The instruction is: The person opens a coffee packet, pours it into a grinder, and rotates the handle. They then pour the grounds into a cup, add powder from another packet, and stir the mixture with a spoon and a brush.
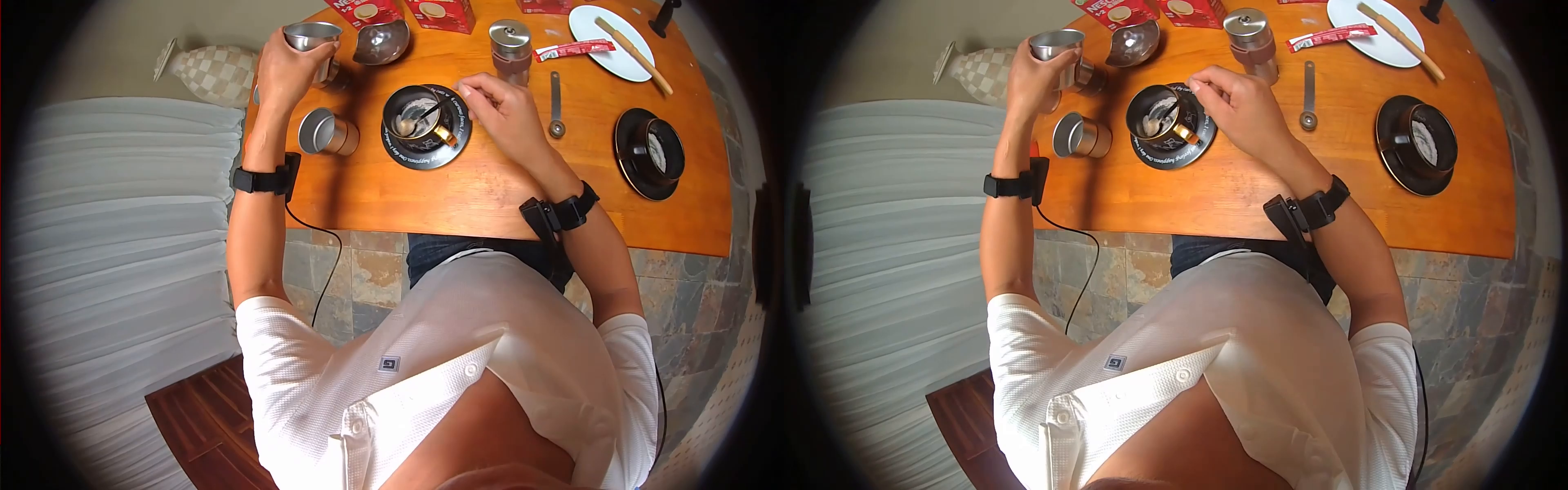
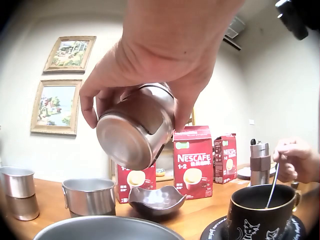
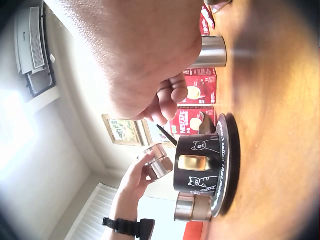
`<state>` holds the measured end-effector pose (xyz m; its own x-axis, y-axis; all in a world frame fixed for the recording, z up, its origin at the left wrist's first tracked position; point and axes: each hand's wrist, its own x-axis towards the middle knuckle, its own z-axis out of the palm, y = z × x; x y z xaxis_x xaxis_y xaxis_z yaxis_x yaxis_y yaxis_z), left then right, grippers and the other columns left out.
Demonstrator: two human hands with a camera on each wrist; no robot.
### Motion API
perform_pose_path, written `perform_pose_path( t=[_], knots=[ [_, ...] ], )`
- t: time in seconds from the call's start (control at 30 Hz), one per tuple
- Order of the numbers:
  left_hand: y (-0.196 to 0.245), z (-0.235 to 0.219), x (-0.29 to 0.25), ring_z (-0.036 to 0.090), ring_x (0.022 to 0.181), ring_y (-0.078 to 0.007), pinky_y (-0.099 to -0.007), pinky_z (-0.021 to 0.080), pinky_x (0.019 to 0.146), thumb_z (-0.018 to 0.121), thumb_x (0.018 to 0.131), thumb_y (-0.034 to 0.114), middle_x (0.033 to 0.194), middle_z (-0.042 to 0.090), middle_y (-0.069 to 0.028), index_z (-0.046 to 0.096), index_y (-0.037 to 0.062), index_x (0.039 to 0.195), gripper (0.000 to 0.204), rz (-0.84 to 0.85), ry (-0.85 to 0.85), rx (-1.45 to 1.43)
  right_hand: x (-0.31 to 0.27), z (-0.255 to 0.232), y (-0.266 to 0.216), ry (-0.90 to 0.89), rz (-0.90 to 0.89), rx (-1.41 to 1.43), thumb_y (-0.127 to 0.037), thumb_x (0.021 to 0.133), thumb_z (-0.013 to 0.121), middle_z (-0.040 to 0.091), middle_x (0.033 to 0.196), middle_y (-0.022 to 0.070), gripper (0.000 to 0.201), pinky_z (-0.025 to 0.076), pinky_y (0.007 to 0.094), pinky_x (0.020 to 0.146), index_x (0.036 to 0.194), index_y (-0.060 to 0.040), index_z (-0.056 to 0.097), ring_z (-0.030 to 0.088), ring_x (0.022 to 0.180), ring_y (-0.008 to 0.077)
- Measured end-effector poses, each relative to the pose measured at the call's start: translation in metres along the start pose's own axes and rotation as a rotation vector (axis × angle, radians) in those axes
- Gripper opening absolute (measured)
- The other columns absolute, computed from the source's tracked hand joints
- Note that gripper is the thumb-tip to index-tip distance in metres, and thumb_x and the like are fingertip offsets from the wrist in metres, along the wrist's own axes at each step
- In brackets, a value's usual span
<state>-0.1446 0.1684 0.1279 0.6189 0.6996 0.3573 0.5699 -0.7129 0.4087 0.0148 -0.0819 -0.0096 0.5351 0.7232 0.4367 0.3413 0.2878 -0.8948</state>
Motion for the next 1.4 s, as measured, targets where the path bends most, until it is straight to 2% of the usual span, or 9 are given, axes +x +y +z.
perform_pose_path(
  t=[0.17,0.23,0.43,0.6,0.67,0.93,1.1,1.17,1.4],
  knots=[
    [-0.001,0.009,0.012,0.069,0.104,-0.0338,-0.0415,0.054,0.088,0.085,0.068,0.045,0.115,0.068,-0.0221,0.059,-0.0025,0.121,0.075,0.022,-0.015,0.105,-0.001,0.000,-0.002,-0.026,-0.008,-0.023,-0.019,0.098,0.063,0.063,0.067,0.0062,0.019,0.042,0.0296,0.053,0.100,-0.0006,0.070,0.052,0.055,0.0104],
    [-0.002,0.012,0.017,0.067,0.107,-0.0358,-0.0433,0.053,0.090,0.084,0.069,0.049,0.117,0.068,-0.0218,0.057,-0.0015,0.125,0.080,-0.015,-0.070,0.183,-0.001,-0.001,-0.001,-0.028,-0.003,-0.017,-0.018,0.098,0.063,0.064,0.068,0.0064,0.019,0.042,0.0296,0.053,0.100,-0.0004,0.070,0.052,0.056,0.0106],
    [0.012,0.021,0.021,0.063,0.117,-0.0361,-0.0459,0.051,0.095,0.081,0.071,0.056,0.126,0.064,-0.0217,0.055,-0.0007,0.128,0.084,-0.030,-0.145,0.381,-0.001,-0.001,-0.002,-0.035,-0.006,-0.009,-0.017,0.098,0.063,0.066,0.072,0.0071,0.018,0.044,0.0296,0.055,0.100,-0.0003,0.070,0.054,0.058,0.0116],
    [0.018,0.030,0.024,0.061,0.120,-0.0372,-0.0491,0.050,0.096,0.080,0.071,0.059,0.129,0.063,-0.0217,0.055,-0.0003,0.131,0.088,-0.006,-0.137,0.436,-0.001,-0.001,-0.002,-0.039,-0.003,-0.012,-0.018,0.098,0.062,0.067,0.073,0.0086,0.019,0.045,0.0306,0.056,0.100,-0.0006,0.070,0.057,0.059,0.0137],
    [0.020,0.033,0.026,0.060,0.121,-0.0376,-0.0497,0.049,0.097,0.079,0.071,0.059,0.129,0.063,-0.0217,0.054,-0.0004,0.133,0.089,-0.012,-0.150,0.453,-0.001,-0.002,-0.004,-0.051,-0.021,-0.066,-0.015,0.099,0.062,0.064,0.071,0.0024,0.018,0.044,0.0242,0.058,0.104,0.0005,0.070,0.056,0.064,0.0059],
    [0.026,0.039,0.028,0.059,0.123,-0.0353,-0.0485,0.047,0.101,0.076,0.072,0.060,0.129,0.063,-0.0197,0.060,0.0070,0.133,0.082,0.019,-0.163,0.507,-0.001,-0.003,-0.009,-0.043,-0.039,-0.069,-0.016,0.098,0.064,0.063,0.070,0.0030,0.018,0.043,0.0254,0.057,0.103,-0.0001,0.071,0.054,0.061,0.0065],
    [0.030,0.040,0.030,0.058,0.124,-0.0347,-0.0491,0.046,0.103,0.076,0.072,0.060,0.129,0.064,-0.0189,0.059,0.0079,0.135,0.083,0.007,-0.185,0.511,-0.001,-0.002,-0.009,-0.029,-0.055,-0.060,-0.015,0.099,0.063,0.062,0.069,0.0030,0.018,0.043,0.0257,0.056,0.103,0.0002,0.070,0.054,0.061,0.0066],
    [0.030,0.042,0.031,0.058,0.125,-0.0345,-0.0493,0.045,0.103,0.076,0.072,0.059,0.129,0.064,-0.0187,0.059,0.0072,0.134,0.083,-0.002,-0.193,0.506,-0.001,-0.003,-0.012,-0.024,-0.051,-0.047,-0.019,0.097,0.063,0.068,0.073,0.0115,0.020,0.047,0.0341,0.059,0.098,-0.0008,0.070,0.063,0.062,0.0217],
    [0.031,0.045,0.030,0.061,0.120,-0.0356,-0.0468,0.048,0.099,0.074,0.074,0.061,0.127,0.064,-0.0208,0.059,0.0036,0.130,0.082,0.022,-0.182,0.577,-0.001,-0.005,-0.014,-0.037,-0.034,-0.050,-0.020,0.097,0.062,0.068,0.074,0.0116,0.021,0.048,0.0346,0.060,0.098,-0.0012,0.070,0.064,0.063,0.0231]
  ],
)
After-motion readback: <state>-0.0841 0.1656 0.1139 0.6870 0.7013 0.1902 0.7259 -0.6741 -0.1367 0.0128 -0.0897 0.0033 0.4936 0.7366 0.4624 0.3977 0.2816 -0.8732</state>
